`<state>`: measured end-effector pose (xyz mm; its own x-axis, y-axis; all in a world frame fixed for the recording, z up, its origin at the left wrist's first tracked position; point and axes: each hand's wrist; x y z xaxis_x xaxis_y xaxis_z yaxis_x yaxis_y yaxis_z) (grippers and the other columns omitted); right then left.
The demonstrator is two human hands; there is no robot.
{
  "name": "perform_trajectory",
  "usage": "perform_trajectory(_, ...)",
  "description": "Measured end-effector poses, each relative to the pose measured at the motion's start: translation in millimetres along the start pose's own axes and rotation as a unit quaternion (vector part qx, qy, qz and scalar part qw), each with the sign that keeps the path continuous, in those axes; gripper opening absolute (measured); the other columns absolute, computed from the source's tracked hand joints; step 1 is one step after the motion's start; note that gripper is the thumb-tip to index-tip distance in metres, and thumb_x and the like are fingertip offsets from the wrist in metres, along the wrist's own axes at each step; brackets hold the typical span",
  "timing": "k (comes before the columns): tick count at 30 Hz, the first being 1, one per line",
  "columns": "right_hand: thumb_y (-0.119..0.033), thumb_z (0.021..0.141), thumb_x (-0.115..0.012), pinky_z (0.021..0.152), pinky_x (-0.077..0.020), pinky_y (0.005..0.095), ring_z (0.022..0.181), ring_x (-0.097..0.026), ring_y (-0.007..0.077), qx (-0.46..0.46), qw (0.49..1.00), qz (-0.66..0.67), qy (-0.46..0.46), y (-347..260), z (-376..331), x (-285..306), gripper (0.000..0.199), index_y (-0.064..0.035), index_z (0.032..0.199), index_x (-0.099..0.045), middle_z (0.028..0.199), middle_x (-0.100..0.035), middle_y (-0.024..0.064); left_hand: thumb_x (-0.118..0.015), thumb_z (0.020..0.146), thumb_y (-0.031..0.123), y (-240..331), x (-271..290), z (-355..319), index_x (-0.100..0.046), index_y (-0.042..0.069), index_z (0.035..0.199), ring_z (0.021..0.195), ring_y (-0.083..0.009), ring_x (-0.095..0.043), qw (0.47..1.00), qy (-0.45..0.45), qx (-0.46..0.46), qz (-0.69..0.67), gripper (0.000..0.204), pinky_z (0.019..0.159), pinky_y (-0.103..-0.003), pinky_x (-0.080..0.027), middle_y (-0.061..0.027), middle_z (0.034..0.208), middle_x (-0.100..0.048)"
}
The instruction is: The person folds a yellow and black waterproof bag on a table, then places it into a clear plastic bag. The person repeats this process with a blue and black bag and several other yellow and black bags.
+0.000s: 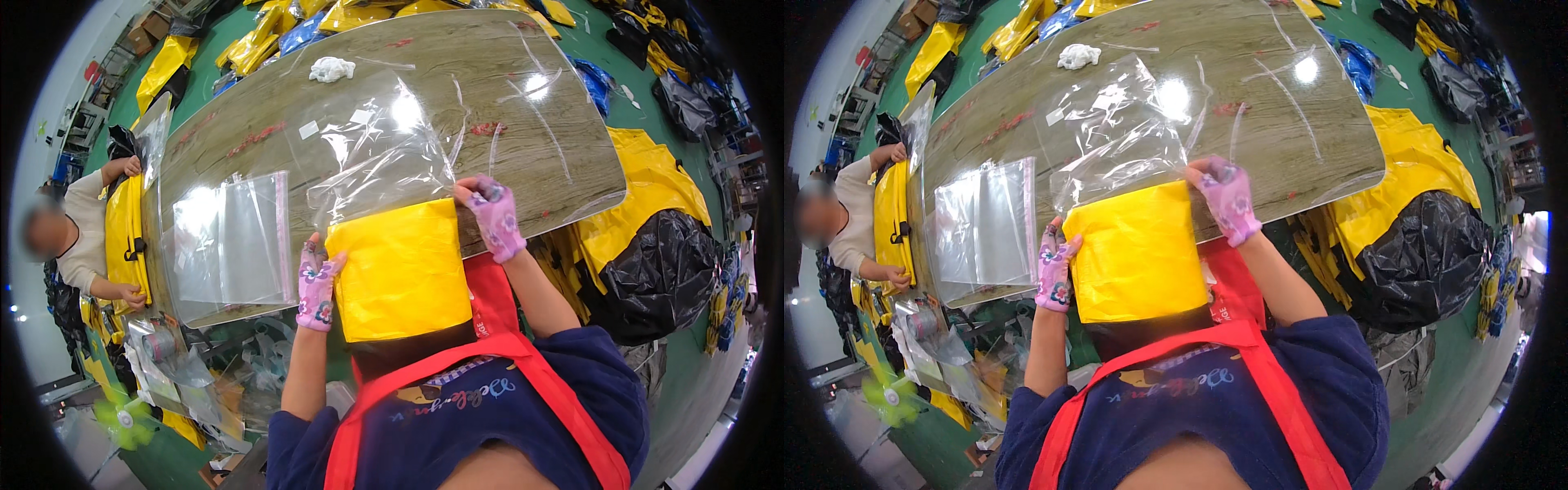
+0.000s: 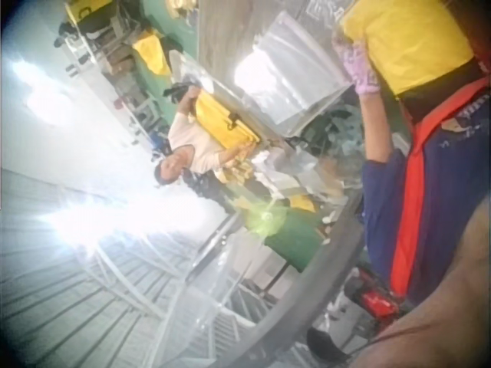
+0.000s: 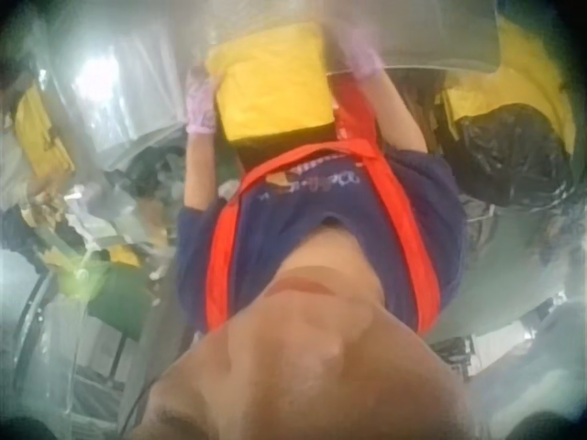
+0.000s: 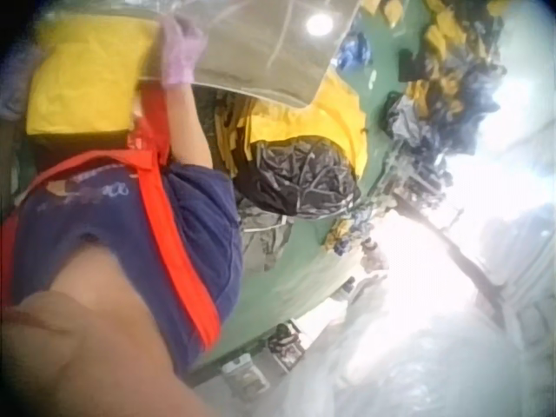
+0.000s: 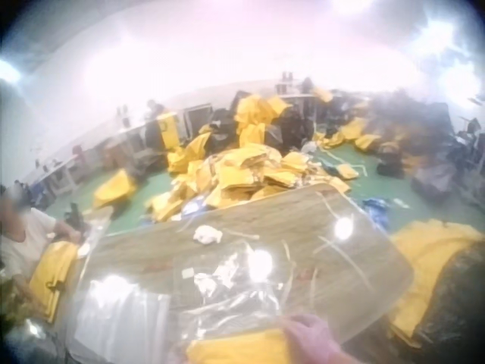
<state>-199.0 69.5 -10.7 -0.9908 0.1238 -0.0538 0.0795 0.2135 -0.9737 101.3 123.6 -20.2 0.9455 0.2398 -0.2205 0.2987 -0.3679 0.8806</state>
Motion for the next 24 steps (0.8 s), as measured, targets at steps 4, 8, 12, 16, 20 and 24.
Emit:
perform_trajectory(4,-0.007,0.083,-0.068,0.068,-0.0446,0.0213,0.078,-0.057,0.0076,0.071,0.995,-0.068,-0.020,11,-15,10,0.013,-0.0010,0.094,-0.066,0.081,-0.064,-0.0003,-0.070,0.082,0.003,4,6,8,-0.041,-0.005,0.132,0.108,-0.0190,-0.057,0.997,-0.069,0.024,-0.011,0.059,0.092,-0.029,-0.047,-0.0132,0.118,-0.058)
perform_trajectory(8,-0.015,0.084,-0.069,0.071,-0.0451,0.0228,0.078,-0.056,0.0092,-0.028,0.997,-0.012,-0.064,13,-10,13,0.022,0.0016,0.097,-0.066,0.081,-0.063,-0.0005,-0.072,0.083,0.010,3,6,7,-0.050,-0.008,0.121,0.093,-0.0162,-0.062,0.998,-0.040,0.045,0.029,0.047,0.084,-0.025,-0.048,-0.0104,0.104,-0.064)
perform_trajectory(12,-0.021,0.089,-0.063,0.067,-0.0450,0.0273,0.071,-0.054,0.0130,0.019,0.988,-0.122,-0.094,13,-1,14,0.023,0.0018,0.091,-0.065,0.079,-0.064,0.0040,-0.073,0.083,0.014,2,7,5,-0.054,-0.007,0.115,0.086,-0.0131,-0.060,0.992,0.007,0.037,0.118,0.042,0.079,-0.023,-0.048,-0.0090,0.100,-0.064)
perform_trajectory(16,-0.007,0.081,-0.055,0.064,-0.0465,0.0374,0.071,-0.058,0.0325,0.228,0.871,-0.424,-0.101,23,-12,23,0.005,-0.0036,0.085,-0.056,0.076,-0.057,0.0139,-0.073,0.084,0.015,1,1,2,-0.055,-0.007,0.112,0.084,-0.0119,-0.060,0.996,0.009,0.004,0.084,0.041,0.077,-0.022,-0.048,-0.0085,0.099,-0.064)
perform_trajectory(20,-0.006,0.078,-0.054,0.067,-0.0488,0.0385,0.079,-0.060,0.0335,0.210,0.820,-0.498,-0.190,6,-36,26,0.011,-0.0063,0.089,-0.056,0.088,-0.061,0.0112,-0.072,0.084,0.015,7,-1,-5,-0.057,-0.007,0.108,0.081,-0.0114,-0.060,0.995,0.010,0.008,0.097,0.036,0.075,-0.021,-0.048,-0.0076,0.096,-0.065)
perform_trajectory(24,-0.018,0.091,-0.055,0.070,-0.0496,0.0316,0.083,-0.062,0.0201,0.155,0.949,-0.178,-0.208,25,-42,28,0.011,-0.0066,0.091,-0.055,0.097,-0.063,0.0063,-0.073,0.083,0.016,14,-9,-15,-0.059,-0.002,0.089,0.069,-0.0080,-0.053,0.971,0.053,-0.034,0.229,0.023,0.062,-0.021,-0.044,-0.0024,0.080,-0.060)
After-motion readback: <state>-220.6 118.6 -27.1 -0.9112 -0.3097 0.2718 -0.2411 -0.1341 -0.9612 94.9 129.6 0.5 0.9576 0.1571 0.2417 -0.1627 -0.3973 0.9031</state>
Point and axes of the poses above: each hand's wrist, its own z-axis towards the middle knuckle, its own x-axis out of the back of the hand, y = z × x
